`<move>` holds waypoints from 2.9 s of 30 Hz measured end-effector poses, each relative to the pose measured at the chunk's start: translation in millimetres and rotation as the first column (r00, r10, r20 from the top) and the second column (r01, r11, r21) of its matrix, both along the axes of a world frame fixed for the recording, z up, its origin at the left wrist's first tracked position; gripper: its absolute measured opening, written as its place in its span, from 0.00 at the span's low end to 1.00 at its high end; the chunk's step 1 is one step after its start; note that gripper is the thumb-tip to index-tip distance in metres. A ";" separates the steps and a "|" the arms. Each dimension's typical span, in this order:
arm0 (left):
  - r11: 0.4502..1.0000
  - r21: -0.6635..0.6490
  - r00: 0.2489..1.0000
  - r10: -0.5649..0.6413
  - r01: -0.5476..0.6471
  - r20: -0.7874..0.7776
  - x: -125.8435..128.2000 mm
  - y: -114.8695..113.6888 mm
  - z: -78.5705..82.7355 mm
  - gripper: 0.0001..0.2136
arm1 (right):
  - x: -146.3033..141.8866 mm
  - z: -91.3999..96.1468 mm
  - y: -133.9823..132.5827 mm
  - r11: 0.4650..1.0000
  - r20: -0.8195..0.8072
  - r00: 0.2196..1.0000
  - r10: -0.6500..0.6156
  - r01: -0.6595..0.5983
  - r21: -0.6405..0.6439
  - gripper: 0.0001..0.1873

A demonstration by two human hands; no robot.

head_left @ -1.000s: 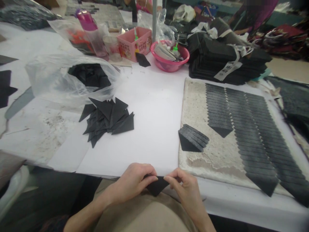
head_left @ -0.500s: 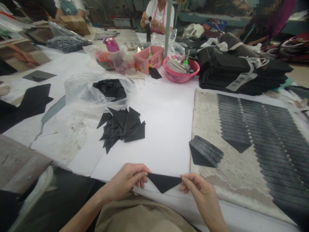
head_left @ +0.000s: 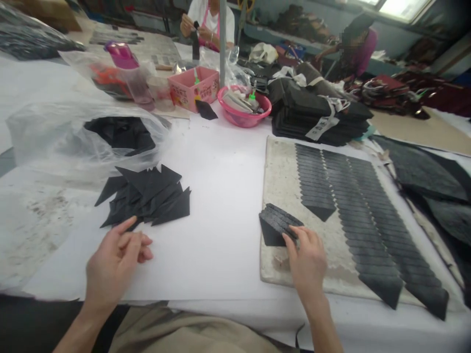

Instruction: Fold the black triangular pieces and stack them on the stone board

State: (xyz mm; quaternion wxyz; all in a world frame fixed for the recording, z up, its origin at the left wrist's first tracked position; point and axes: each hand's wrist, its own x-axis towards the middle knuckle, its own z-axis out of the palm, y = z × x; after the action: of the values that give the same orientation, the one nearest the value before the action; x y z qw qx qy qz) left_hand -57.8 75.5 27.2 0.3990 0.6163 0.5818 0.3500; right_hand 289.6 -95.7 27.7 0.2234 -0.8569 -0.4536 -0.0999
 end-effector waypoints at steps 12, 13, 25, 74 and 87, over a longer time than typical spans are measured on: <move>0.472 0.329 0.572 -0.732 0.818 -0.371 127.7 -82.0 -10.9 0.10 | -6.8 -2.5 12.4 0.981 0.063 0.998 -0.012 0.024 -0.191 0.19; 0.452 0.325 0.553 -0.736 0.831 -0.391 135.0 -84.7 -11.1 0.10 | -6.6 -2.7 12.6 0.980 0.038 0.999 -0.012 0.020 -0.199 0.19; 0.576 0.245 0.621 -0.760 0.780 -0.191 142.9 -83.4 -4.9 0.11 | -17.3 22.5 -6.8 0.970 -0.744 0.644 0.178 -0.242 0.023 0.07; 0.415 0.422 0.591 -0.539 0.806 -0.600 88.9 -88.7 -22.1 0.09 | -106.3 -31.7 -47.2 0.895 -0.204 0.879 0.431 -0.445 -0.025 0.22; 0.414 0.444 0.607 -0.532 0.795 -0.590 89.9 -90.6 -23.5 0.05 | -103.7 -38.2 -45.0 0.860 -0.046 0.858 0.511 -0.510 0.036 0.18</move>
State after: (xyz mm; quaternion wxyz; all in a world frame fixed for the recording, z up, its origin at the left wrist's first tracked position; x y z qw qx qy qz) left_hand 32.1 -15.1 3.7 0.1410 0.9485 0.1750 0.2233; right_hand 185.9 -140.7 -10.4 0.2638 -0.7061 -0.6569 -0.0191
